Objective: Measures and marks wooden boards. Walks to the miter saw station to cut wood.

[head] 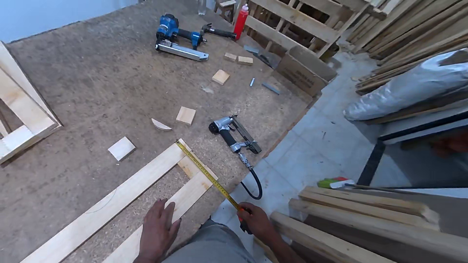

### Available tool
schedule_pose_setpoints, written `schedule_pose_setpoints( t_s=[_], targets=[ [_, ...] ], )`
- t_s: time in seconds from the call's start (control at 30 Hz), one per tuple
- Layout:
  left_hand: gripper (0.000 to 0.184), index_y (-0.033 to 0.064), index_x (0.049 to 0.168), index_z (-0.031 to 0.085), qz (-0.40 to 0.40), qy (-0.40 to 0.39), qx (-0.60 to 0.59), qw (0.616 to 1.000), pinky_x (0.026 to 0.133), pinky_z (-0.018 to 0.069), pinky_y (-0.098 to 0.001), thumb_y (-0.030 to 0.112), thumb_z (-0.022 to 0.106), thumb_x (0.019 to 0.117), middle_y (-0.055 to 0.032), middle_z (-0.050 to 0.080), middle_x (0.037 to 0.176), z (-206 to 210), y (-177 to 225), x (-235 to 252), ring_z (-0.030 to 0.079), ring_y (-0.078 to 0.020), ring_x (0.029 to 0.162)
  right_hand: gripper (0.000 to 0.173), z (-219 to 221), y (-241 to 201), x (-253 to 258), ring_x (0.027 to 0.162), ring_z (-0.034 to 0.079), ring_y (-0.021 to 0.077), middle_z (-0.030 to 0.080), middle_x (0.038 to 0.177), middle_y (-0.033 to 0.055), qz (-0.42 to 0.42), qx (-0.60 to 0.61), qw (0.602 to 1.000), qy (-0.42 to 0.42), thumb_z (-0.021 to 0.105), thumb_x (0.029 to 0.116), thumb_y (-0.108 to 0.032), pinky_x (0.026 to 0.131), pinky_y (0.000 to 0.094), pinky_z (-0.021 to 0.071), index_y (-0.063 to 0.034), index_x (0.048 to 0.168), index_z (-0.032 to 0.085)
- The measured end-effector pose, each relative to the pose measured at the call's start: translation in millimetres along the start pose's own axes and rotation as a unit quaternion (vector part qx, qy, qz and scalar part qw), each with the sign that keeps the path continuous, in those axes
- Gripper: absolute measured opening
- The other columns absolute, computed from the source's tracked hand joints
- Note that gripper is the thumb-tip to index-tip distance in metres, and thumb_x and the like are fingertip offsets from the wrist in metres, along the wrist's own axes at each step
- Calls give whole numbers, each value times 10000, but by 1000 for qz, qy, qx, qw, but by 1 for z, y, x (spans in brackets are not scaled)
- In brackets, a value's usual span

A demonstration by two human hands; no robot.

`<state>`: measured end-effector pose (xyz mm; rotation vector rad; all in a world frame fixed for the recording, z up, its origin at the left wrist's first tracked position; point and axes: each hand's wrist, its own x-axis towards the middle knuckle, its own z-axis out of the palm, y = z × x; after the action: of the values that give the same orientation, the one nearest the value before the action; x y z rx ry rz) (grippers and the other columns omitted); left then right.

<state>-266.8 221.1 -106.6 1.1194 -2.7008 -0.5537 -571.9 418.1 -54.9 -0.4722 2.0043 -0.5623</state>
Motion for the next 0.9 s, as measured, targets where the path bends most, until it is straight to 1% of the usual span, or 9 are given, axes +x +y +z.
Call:
schedule_pose_setpoints(
  t_s=[0.17, 0.27, 0.6, 0.73, 0.8, 0.83, 0.87, 0.9],
  targets=[
    [585, 215, 1342, 666, 3, 8, 6, 1000, 1123, 431, -575, 608, 590, 915, -133, 578, 1472, 1, -1, -1, 502, -378, 1404, 360, 0, 2, 1, 899, 695, 195, 717, 1029, 71, -8, 2, 1000, 4, 606, 954, -341, 815, 435, 571, -132, 1235, 693],
    [590, 214, 1344, 665, 2, 5, 2, 1000, 1129, 425, -574, 612, 589, 915, -132, 580, 1470, 0, 0, -1, 500, -380, 1405, 360, 1, 3, 1, 909, 695, 198, 718, 1035, 78, -8, 2, 1000, 6, 610, 953, -332, 828, 441, 569, -128, 1236, 695],
    [581, 214, 1342, 668, -3, 7, -4, 1000, 1130, 420, -581, 603, 591, 917, -132, 579, 1472, -1, -1, -1, 494, -378, 1411, 355, 2, 1, 0, 898, 696, 189, 719, 1030, 68, -10, -1, 1000, 5, 602, 962, -325, 817, 428, 572, -127, 1244, 690],
    [577, 228, 1357, 658, -19, -11, -8, 1000, 1147, 405, -573, 588, 610, 909, -121, 567, 1486, -4, 1, -2, 474, -365, 1430, 348, 4, 4, 1, 892, 693, 193, 716, 1023, 71, -14, 3, 1000, 8, 613, 959, -324, 809, 430, 573, -127, 1234, 695],
    [577, 231, 1362, 653, -35, -30, -25, 999, 1166, 386, -559, 566, 640, 892, -110, 554, 1499, -9, 4, 1, 452, -351, 1446, 349, 4, 2, -3, 862, 691, 207, 711, 1027, 89, 0, 28, 1000, 5, 623, 969, -309, 773, 434, 576, -111, 1249, 687],
    [585, 229, 1357, 657, -46, -41, -44, 997, 1172, 379, -555, 557, 672, 874, -106, 551, 1500, -13, 4, 2, 444, -345, 1450, 342, 4, -1, -6, 819, 687, 213, 705, 1013, 99, 6, 56, 998, 0, 622, 977, -295, 721, 426, 579, -99, 1251, 681],
    [603, 223, 1350, 663, -59, -56, -68, 994, 1177, 372, -553, 557, 708, 849, -105, 547, 1499, -19, 4, 5, 435, -339, 1454, 336, 6, -5, -11, 758, 689, 219, 701, 987, 107, 6, 90, 996, -4, 620, 978, -282, 644, 415, 591, -88, 1247, 674],
    [629, 213, 1347, 667, -72, -77, -96, 990, 1194, 348, -551, 571, 730, 833, -108, 530, 1512, -25, 3, 7, 408, -339, 1468, 333, 8, -13, -16, 734, 687, 231, 700, 974, 116, 5, 122, 992, -13, 619, 975, -268, 611, 418, 591, -80, 1246, 670]
  ],
)
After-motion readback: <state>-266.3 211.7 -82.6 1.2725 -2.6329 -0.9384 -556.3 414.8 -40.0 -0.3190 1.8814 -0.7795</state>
